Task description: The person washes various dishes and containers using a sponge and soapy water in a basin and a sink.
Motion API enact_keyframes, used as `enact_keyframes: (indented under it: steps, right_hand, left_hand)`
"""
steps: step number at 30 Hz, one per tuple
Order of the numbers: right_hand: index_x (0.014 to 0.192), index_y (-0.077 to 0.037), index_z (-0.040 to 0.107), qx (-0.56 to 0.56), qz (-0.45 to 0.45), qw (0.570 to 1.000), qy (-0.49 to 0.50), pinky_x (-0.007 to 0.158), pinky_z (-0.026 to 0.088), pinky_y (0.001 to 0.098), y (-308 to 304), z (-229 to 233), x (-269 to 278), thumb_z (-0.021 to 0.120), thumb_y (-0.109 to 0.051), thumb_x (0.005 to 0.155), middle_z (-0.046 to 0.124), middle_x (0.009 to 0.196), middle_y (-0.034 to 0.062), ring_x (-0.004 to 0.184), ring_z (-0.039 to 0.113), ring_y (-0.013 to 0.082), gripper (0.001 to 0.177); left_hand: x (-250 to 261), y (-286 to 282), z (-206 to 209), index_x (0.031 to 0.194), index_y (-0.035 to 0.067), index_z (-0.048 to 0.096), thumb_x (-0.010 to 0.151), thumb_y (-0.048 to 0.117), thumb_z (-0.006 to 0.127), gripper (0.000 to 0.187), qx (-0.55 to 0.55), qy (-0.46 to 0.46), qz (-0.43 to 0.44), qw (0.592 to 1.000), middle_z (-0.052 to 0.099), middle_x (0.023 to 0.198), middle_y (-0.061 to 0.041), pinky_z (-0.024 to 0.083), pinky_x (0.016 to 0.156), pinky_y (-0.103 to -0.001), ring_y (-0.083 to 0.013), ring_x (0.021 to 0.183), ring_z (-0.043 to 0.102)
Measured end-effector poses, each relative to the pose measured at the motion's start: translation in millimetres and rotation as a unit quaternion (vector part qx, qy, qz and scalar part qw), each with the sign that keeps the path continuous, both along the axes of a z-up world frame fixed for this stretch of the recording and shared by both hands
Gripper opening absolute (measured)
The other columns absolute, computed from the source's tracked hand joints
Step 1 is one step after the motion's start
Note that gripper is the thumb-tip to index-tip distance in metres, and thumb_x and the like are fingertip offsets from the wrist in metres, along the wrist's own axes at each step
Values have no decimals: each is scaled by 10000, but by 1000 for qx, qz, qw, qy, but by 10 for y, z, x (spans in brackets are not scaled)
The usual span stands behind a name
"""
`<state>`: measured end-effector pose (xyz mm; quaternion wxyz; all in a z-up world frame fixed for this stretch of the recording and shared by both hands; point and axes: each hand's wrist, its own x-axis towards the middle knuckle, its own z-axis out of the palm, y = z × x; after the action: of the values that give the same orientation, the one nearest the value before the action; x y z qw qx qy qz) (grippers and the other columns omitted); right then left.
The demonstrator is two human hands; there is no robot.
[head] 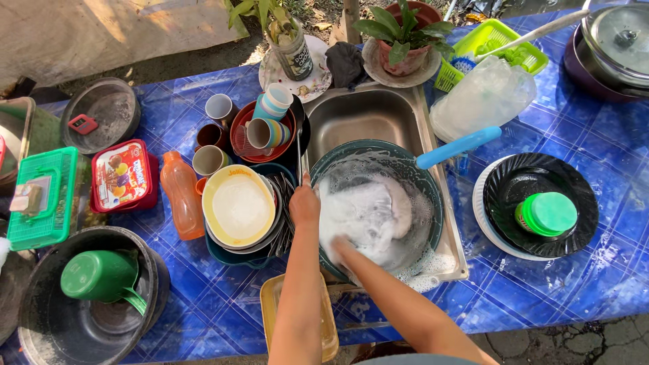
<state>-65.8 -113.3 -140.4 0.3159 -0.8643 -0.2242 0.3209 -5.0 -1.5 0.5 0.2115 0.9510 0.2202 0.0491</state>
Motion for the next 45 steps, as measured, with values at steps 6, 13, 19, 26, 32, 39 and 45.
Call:
enact_keyframes:
  steps: [6, 13, 19, 26, 32, 39, 45]
  right_hand:
    - [1566, -49, 368, 338, -226, 902, 147, 995, 387, 373, 196, 749, 95, 447, -358, 1093, 497, 1349, -3, 1209, 471, 152, 570]
    - [1505, 15, 461, 405, -335, 801, 285, 869, 492, 423, 320, 1003, 263, 389, -480, 1144, 635, 1305, 306, 1030, 632, 285, 617]
    - [1517, -77, 434, 123, -63, 990, -23, 1063, 410, 479, -389, 139, -202, 520, -227, 976, 473, 1463, 230, 1238, 485, 420, 568]
    - [1391, -100, 507, -18, -84, 936, -343, 999, 441, 539, 181, -112, 1054, 646, -202, 837, 453, 1510, 162, 1258, 496, 417, 580]
    - [1438, -119, 512, -183, -19, 864, -468, 968, 467, 484, -1067, -45, 1961, 521, -181, 889, 506, 1432, 144, 1251, 523, 345, 552]
    - [1504, -101, 389, -247, -156, 946, -141, 1027, 484, 490, -1407, 28, 636, 493, -214, 950, 439, 1477, 193, 1246, 547, 362, 575]
    - [1601, -196, 235, -206, -82, 967, 128, 1114, 433, 521, -768, 197, 64, 539, -418, 1012, 203, 1643, 243, 1386, 429, 437, 699]
  left_hand:
    - [38, 4, 80, 1465, 124, 526, 1034, 376, 535, 499, -16, 7, 7, 1000, 686, 989, -263, 531, 793, -537, -447, 903, 670]
    - [12, -5, 112, 1446, 135, 549, 1020, 375, 526, 489, -28, 9, 13, 999, 707, 985, -240, 540, 812, -529, -430, 918, 689]
    - [-3, -28, 108, 1450, 104, 531, 1037, 413, 520, 516, -27, 28, 26, 999, 697, 967, -248, 547, 771, -526, -434, 878, 686]
    - [-69, -28, 10, 1464, 163, 517, 1019, 471, 518, 541, 5, 45, 36, 998, 695, 984, -240, 555, 767, -521, -434, 876, 686]
    - [-60, -112, 80, 1475, 182, 497, 1023, 492, 469, 549, 4, 65, 58, 996, 692, 1017, -213, 566, 742, -519, -429, 851, 696]
    - [6, -16, 58, 1447, 135, 528, 1033, 460, 490, 529, -24, 24, 57, 998, 701, 1020, -243, 545, 762, -548, -450, 896, 679]
    - [135, 422, -142, 1348, 0, 589, 988, 450, 664, 581, -101, 31, 62, 993, 717, 1079, -279, 547, 852, -507, -430, 981, 695]
